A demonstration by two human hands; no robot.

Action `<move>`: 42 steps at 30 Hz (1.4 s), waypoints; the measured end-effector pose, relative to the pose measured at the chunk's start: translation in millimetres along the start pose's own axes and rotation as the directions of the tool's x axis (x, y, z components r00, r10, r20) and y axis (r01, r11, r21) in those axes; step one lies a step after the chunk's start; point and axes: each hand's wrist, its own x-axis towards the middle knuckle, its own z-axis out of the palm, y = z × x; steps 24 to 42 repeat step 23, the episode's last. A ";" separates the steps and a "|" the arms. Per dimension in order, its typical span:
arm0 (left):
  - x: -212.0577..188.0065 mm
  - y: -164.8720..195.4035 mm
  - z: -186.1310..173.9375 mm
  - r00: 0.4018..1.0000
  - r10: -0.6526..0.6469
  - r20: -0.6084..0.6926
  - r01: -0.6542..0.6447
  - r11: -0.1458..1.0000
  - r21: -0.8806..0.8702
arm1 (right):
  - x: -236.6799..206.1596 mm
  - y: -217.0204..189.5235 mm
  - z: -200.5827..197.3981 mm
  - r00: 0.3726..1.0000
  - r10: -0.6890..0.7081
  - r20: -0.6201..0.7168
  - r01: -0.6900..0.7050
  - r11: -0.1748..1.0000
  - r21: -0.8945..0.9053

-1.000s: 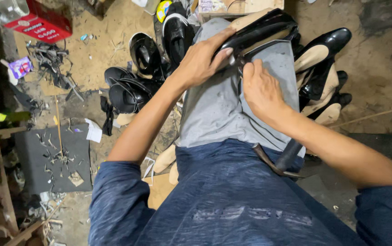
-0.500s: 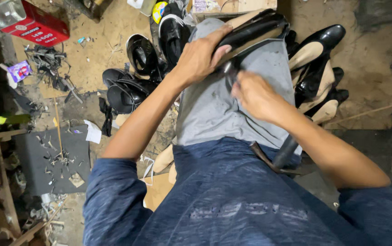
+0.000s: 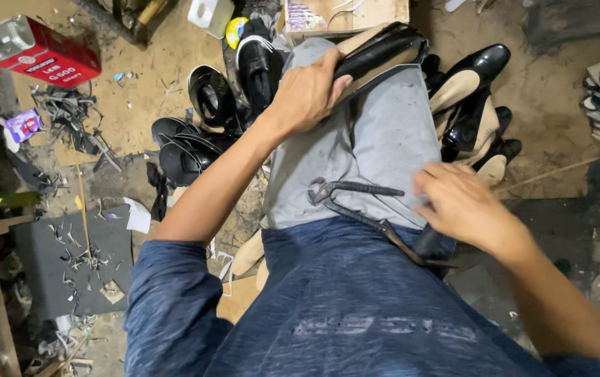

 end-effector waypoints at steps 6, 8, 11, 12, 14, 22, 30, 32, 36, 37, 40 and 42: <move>-50.9 -16.8 -15.0 0.992 0.084 -0.096 -0.114 0.920 -0.374 | -17.0 38.8 84.6 0.942 -0.240 -0.233 0.152 0.928 -0.341; -58.8 -15.9 -5.7 0.995 0.001 -0.103 -0.052 0.866 -0.497 | -24.5 45.6 100.8 0.990 -0.103 -0.095 0.077 0.966 -0.246; -59.0 -22.0 -4.2 0.997 -0.070 -0.025 0.037 0.758 -0.651 | -22.1 48.8 81.1 0.971 -0.015 0.240 0.040 0.994 -0.101; -55.3 -23.5 -1.6 0.999 -0.045 -0.020 0.019 0.733 -0.680 | -23.6 47.5 67.2 0.959 -0.079 0.270 0.096 0.994 -0.048; -50.1 -23.9 6.5 0.997 -0.059 0.041 0.070 0.668 -0.741 | -26.4 36.2 37.5 0.911 -0.047 0.409 0.070 0.997 -0.042; -51.8 -17.7 18.6 0.997 -0.063 0.040 0.071 0.644 -0.762 | -38.6 2.2 -48.0 0.595 -0.331 -0.733 0.456 0.890 -0.032; -11.3 -48.5 -5.3 0.996 -0.076 0.039 0.078 0.641 -0.764 | 4.4 12.8 -61.2 0.600 -0.338 -0.725 0.462 0.886 -0.031; -11.3 -48.5 -5.3 0.996 -0.076 0.039 0.078 0.641 -0.764 | 4.4 12.8 -61.2 0.600 -0.338 -0.725 0.462 0.886 -0.031; -11.3 -48.5 -5.3 0.996 -0.076 0.039 0.078 0.641 -0.764 | 4.4 12.8 -61.2 0.600 -0.338 -0.725 0.462 0.886 -0.031; -11.3 -48.5 -5.3 0.996 -0.076 0.039 0.078 0.641 -0.764 | 4.4 12.8 -61.2 0.600 -0.338 -0.725 0.462 0.886 -0.031; -11.3 -48.5 -5.3 0.996 -0.076 0.039 0.078 0.641 -0.764 | 4.4 12.8 -61.2 0.600 -0.338 -0.725 0.462 0.886 -0.031; -11.3 -48.5 -5.3 0.996 -0.076 0.039 0.078 0.641 -0.764 | 4.4 12.8 -61.2 0.600 -0.338 -0.725 0.462 0.886 -0.031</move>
